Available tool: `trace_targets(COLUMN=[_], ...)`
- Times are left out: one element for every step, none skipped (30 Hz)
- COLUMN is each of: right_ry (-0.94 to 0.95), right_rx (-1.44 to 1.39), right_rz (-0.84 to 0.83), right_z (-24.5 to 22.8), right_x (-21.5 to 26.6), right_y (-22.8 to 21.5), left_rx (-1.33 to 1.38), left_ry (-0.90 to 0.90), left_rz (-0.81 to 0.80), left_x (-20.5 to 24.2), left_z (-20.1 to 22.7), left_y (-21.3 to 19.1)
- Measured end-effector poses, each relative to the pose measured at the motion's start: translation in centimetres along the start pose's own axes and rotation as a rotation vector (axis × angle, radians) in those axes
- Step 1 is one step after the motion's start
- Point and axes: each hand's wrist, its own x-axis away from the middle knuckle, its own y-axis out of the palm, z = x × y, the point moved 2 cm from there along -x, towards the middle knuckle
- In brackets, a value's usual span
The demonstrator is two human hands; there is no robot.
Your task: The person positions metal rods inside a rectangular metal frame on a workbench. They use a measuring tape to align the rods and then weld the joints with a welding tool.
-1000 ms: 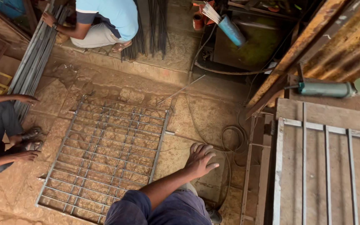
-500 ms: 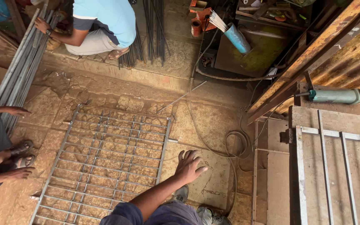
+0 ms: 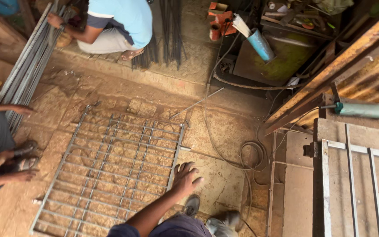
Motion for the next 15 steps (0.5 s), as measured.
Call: trace_targets(right_ry=[0.0,0.0,-0.007,-0.013,-0.017,-0.017,-0.024,-0.03,-0.035,-0.041,-0.051,-0.061,-0.069,-0.082,-0.099], right_rx=[-0.008,-0.011,-0.019,-0.025,-0.031,-0.039,-0.053,-0.069,-0.083,-0.095,-0.123,-0.15,-0.173,-0.208,-0.233], right_rz=[0.002,-0.015,-0.026,-0.036,-0.05,-0.066,-0.076,-0.085,-0.088,-0.092,-0.088,-0.083,-0.076,-0.063,-0.068], right_z=[0.0,-0.1,-0.4,-0.8,-1.1,-1.4,-1.6,-1.8,-2.1,-2.4,-2.7,-3.1,-3.3,-3.6,-3.8], right_x=[-0.2,-0.5,-1.4,-2.4,-3.0,-3.5,-4.2,-4.8,-5.4,-6.0,-6.5,-7.2,-7.8,-8.3,-8.6], right_y=[-0.3,-0.7,-0.9,-1.2,-1.7,-2.3,-2.8,-3.3,-4.2,-5.0,-5.8,-6.6,-7.3,-8.1,-8.8], left_rx=[-0.01,-0.001,0.009,0.018,0.012,0.006,-0.002,-0.012,-0.018,-0.023,-0.018,-0.011,-0.005,0.007,0.02], left_ry=[0.005,-0.003,-0.01,-0.017,0.0,0.017,0.04,0.056,0.074,0.093,0.112,0.131,0.155,0.169,0.185], left_rz=[0.025,0.032,0.048,0.064,0.087,0.111,0.135,0.138,0.137,0.136,0.169,0.203,0.232,0.217,0.199], left_x=[0.2,0.6,0.4,0.0,-0.1,-0.5,-1.2,-1.9,-2.4,-2.8,-3.1,-3.5,-3.8,-4.2,-4.5], left_z=[0.1,0.4,0.9,1.5,2.5,3.6,4.6,5.6,6.7,7.8,9.0,10.1,11.3,12.4,13.6], left_y=[0.0,0.1,0.1,0.1,0.3,0.5,0.6,0.6,0.8,1.0,1.0,0.9,0.9,1.0,1.1])
